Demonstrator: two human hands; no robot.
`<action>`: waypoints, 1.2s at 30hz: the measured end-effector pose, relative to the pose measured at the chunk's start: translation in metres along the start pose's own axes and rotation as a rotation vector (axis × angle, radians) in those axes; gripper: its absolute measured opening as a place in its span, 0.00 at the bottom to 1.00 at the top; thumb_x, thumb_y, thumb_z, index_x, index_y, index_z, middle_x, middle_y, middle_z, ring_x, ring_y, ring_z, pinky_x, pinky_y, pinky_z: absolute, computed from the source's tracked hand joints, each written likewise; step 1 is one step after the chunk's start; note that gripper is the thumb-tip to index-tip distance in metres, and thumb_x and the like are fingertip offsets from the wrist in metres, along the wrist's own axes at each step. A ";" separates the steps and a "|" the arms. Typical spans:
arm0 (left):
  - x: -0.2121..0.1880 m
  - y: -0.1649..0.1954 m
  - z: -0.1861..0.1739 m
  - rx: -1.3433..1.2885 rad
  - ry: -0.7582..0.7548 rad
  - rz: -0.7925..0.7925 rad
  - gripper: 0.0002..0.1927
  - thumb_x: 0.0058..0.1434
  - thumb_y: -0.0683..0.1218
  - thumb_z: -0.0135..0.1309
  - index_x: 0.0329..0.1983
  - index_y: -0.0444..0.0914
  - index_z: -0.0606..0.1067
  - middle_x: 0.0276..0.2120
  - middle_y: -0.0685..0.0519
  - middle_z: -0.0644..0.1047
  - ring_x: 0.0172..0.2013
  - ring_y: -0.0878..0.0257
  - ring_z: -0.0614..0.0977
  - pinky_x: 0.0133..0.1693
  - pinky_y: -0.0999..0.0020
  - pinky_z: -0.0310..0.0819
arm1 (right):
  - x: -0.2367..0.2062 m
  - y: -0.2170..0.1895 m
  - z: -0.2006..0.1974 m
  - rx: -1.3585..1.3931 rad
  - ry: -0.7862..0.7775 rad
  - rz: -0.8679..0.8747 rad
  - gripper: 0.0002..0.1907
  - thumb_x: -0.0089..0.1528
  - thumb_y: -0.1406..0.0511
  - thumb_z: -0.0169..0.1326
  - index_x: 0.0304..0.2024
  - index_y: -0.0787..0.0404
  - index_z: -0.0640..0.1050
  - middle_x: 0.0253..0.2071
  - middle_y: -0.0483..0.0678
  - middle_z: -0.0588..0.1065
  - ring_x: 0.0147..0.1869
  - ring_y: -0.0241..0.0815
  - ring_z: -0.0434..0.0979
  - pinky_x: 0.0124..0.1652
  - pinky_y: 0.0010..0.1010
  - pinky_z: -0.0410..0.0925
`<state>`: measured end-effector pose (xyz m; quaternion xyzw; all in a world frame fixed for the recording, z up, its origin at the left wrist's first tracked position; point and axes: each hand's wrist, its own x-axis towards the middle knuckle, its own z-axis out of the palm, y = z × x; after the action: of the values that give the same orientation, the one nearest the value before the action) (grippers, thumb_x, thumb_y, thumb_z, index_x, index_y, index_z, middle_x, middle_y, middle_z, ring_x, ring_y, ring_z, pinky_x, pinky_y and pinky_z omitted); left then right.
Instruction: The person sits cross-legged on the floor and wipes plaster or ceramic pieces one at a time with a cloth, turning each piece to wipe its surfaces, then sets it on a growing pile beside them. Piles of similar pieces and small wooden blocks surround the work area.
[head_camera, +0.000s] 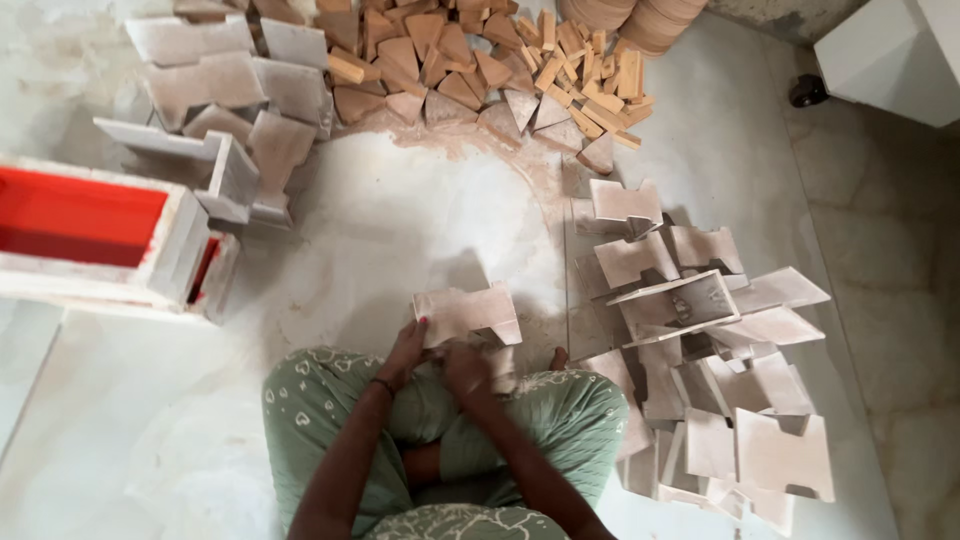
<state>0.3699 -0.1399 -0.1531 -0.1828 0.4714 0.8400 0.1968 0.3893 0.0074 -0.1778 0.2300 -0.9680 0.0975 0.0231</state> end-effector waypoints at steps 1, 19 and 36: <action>-0.001 0.000 0.000 0.081 0.055 0.074 0.24 0.72 0.58 0.43 0.60 0.37 0.72 0.48 0.50 0.79 0.41 0.58 0.84 0.41 0.62 0.83 | -0.001 -0.002 0.001 0.046 -0.058 -0.101 0.19 0.63 0.64 0.48 0.56 0.59 0.76 0.34 0.56 0.79 0.36 0.54 0.81 0.32 0.48 0.72; -0.005 -0.001 0.013 0.130 -0.018 0.106 0.22 0.74 0.55 0.41 0.60 0.35 0.70 0.44 0.52 0.77 0.39 0.63 0.83 0.35 0.64 0.85 | 0.036 0.014 -0.025 -0.046 -0.124 -0.054 0.20 0.64 0.63 0.48 0.57 0.62 0.75 0.36 0.55 0.79 0.35 0.51 0.81 0.32 0.46 0.73; 0.000 0.003 0.010 0.013 -0.035 0.178 0.12 0.69 0.42 0.48 0.53 0.36 0.63 0.39 0.46 0.81 0.34 0.61 0.85 0.34 0.66 0.83 | 0.071 -0.017 -0.038 -0.016 -0.106 0.115 0.22 0.59 0.63 0.51 0.57 0.55 0.75 0.40 0.58 0.79 0.41 0.59 0.81 0.39 0.50 0.72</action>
<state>0.3667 -0.1329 -0.1461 -0.1239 0.4879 0.8541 0.1307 0.3338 -0.0311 -0.1314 0.1787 -0.9802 0.0789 -0.0319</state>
